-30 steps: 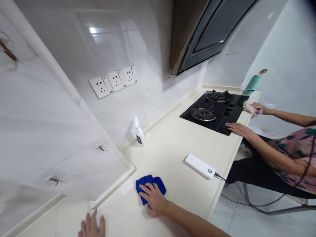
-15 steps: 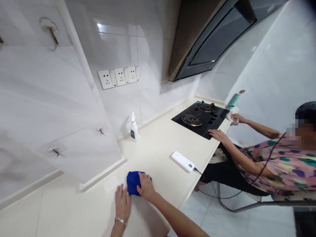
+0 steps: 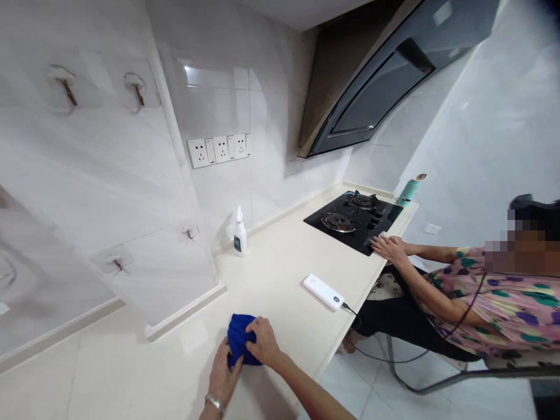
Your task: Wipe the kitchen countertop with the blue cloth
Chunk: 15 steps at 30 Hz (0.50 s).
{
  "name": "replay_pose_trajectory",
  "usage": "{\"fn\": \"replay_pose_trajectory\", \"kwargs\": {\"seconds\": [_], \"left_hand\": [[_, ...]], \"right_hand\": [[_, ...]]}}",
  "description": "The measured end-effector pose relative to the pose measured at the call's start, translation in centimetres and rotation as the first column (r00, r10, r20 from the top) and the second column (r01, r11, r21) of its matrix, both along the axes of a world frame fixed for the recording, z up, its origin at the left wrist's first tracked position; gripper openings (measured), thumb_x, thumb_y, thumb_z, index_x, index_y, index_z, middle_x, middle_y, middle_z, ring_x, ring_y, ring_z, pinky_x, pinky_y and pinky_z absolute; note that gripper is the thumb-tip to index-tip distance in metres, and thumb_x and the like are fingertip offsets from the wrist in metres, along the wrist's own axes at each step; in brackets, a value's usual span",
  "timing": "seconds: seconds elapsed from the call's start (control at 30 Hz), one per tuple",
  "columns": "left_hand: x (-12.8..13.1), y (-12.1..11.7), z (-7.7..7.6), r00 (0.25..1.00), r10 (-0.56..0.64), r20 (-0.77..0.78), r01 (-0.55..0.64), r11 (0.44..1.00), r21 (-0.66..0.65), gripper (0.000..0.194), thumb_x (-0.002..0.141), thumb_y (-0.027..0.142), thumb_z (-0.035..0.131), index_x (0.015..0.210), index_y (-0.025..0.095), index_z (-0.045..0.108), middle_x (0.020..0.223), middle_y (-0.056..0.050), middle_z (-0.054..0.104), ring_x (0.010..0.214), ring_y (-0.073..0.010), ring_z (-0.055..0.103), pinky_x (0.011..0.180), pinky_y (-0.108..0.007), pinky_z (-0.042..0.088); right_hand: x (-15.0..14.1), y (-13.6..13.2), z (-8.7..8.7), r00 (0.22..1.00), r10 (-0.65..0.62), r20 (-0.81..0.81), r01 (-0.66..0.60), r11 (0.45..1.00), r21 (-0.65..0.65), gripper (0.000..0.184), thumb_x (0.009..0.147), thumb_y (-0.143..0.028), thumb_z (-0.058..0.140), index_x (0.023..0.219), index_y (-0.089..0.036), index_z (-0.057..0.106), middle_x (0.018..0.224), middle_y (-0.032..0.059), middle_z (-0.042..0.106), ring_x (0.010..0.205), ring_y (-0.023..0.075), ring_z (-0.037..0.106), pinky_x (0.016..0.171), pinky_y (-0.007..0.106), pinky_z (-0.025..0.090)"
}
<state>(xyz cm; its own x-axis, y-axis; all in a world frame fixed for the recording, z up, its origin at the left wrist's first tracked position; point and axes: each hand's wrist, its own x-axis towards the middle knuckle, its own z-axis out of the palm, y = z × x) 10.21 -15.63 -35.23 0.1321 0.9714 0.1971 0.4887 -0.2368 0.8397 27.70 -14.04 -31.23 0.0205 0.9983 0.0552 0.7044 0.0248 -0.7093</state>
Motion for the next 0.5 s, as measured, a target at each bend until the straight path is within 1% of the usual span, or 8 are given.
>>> {"fn": "replay_pose_trajectory", "kwargs": {"seconds": [0.1,0.17,0.23,0.3,0.37,0.4,0.43,0.5], "left_hand": [[-0.9,-0.1,2.6,0.997,-0.019,0.078,0.023,0.998,-0.053,0.034,0.075,0.052,0.064,0.091,0.022,0.063,0.106,-0.009,0.069,0.102,-0.026,0.065,0.096,-0.043,0.052],[-1.4,-0.1,4.8,0.995,-0.037,0.097,0.044,0.997,-0.065,0.032,0.075,0.053,0.064,0.084,0.023,0.061,0.084,-0.004,0.069,0.082,-0.0215,0.066,0.085,-0.037,0.055],[-2.1,0.1,7.0,0.993,-0.039,0.108,0.044,0.998,-0.039,0.031,0.076,0.054,0.064,0.081,0.024,0.059,0.073,-0.001,0.065,0.07,-0.018,0.062,0.074,-0.031,0.054],[-2.8,0.4,8.7,0.993,0.023,0.112,-0.02,0.999,-0.026,0.034,0.076,0.056,0.063,0.085,0.024,0.059,0.074,0.0,0.065,0.066,-0.0168,0.061,0.068,-0.029,0.052],[-3.7,0.4,9.2,0.984,0.15,0.097,-0.142,0.986,-0.089,0.041,0.074,0.061,0.062,0.091,0.024,0.058,0.074,0.001,0.066,0.063,-0.0171,0.062,0.065,-0.03,0.051],[-4.2,0.3,9.0,0.971,0.224,0.085,-0.211,0.967,-0.144,0.045,0.073,0.063,0.061,0.095,0.024,0.058,0.075,0.0,0.067,0.064,-0.0181,0.062,0.065,-0.031,0.052],[-4.8,0.2,8.5,0.945,0.315,0.082,-0.293,0.934,-0.206,0.048,0.072,0.065,0.061,0.097,0.023,0.058,0.077,0.0,0.069,0.067,-0.0198,0.064,0.067,-0.033,0.053],[-6.3,-0.4,6.8,0.843,0.521,0.132,-0.45,0.819,-0.356,0.052,0.07,0.064,0.063,0.098,0.021,0.059,0.086,-0.005,0.071,0.08,-0.0242,0.068,0.075,-0.037,0.055]], "right_hand": [[0.1,-0.5,1.4,0.996,0.003,-0.09,-0.002,1.0,0.019,0.021,0.067,-0.021,0.058,0.087,-0.021,0.053,0.09,0.0016,0.061,0.087,0.0173,0.055,0.081,0.032,0.046],[0.0,-0.7,2.7,0.969,0.024,-0.247,-0.02,1.0,0.019,0.013,0.073,-0.027,0.056,0.082,-0.022,0.048,0.074,-0.0041,0.055,0.071,0.0126,0.051,0.068,0.026,0.045],[-0.5,-0.7,4.1,0.875,0.044,-0.481,-0.04,0.999,0.018,0.017,0.075,-0.032,0.058,0.078,-0.023,0.044,0.066,-0.0069,0.049,0.064,0.0102,0.047,0.062,0.023,0.042],[-1.1,-0.7,5.1,0.743,0.056,-0.667,-0.071,0.997,0.005,0.022,0.074,-0.035,0.062,0.078,-0.022,0.045,0.067,-0.0068,0.05,0.063,0.0095,0.047,0.061,0.023,0.042],[-1.5,-0.7,5.2,0.669,0.047,-0.742,-0.104,0.994,-0.031,0.026,0.075,-0.041,0.063,0.086,-0.022,0.049,0.078,-0.0033,0.057,0.067,0.0106,0.053,0.06,0.024,0.045],[-1.5,-0.8,4.9,0.659,0.034,-0.752,-0.108,0.993,-0.05,0.03,0.076,-0.045,0.062,0.092,-0.022,0.051,0.086,-0.0006,0.059,0.07,0.0118,0.056,0.06,0.025,0.047],[-1.4,-0.9,4.3,0.669,0.019,-0.743,-0.102,0.993,-0.066,0.035,0.077,-0.048,0.06,0.098,-0.022,0.053,0.093,0.002,0.061,0.073,0.0129,0.058,0.06,0.026,0.049],[-0.4,-1.5,2.6,0.74,0.009,-0.673,-0.062,0.997,-0.055,0.039,0.079,-0.052,0.056,0.105,-0.022,0.054,0.1,0.0051,0.062,0.073,0.0142,0.061,0.06,0.028,0.051]]}}
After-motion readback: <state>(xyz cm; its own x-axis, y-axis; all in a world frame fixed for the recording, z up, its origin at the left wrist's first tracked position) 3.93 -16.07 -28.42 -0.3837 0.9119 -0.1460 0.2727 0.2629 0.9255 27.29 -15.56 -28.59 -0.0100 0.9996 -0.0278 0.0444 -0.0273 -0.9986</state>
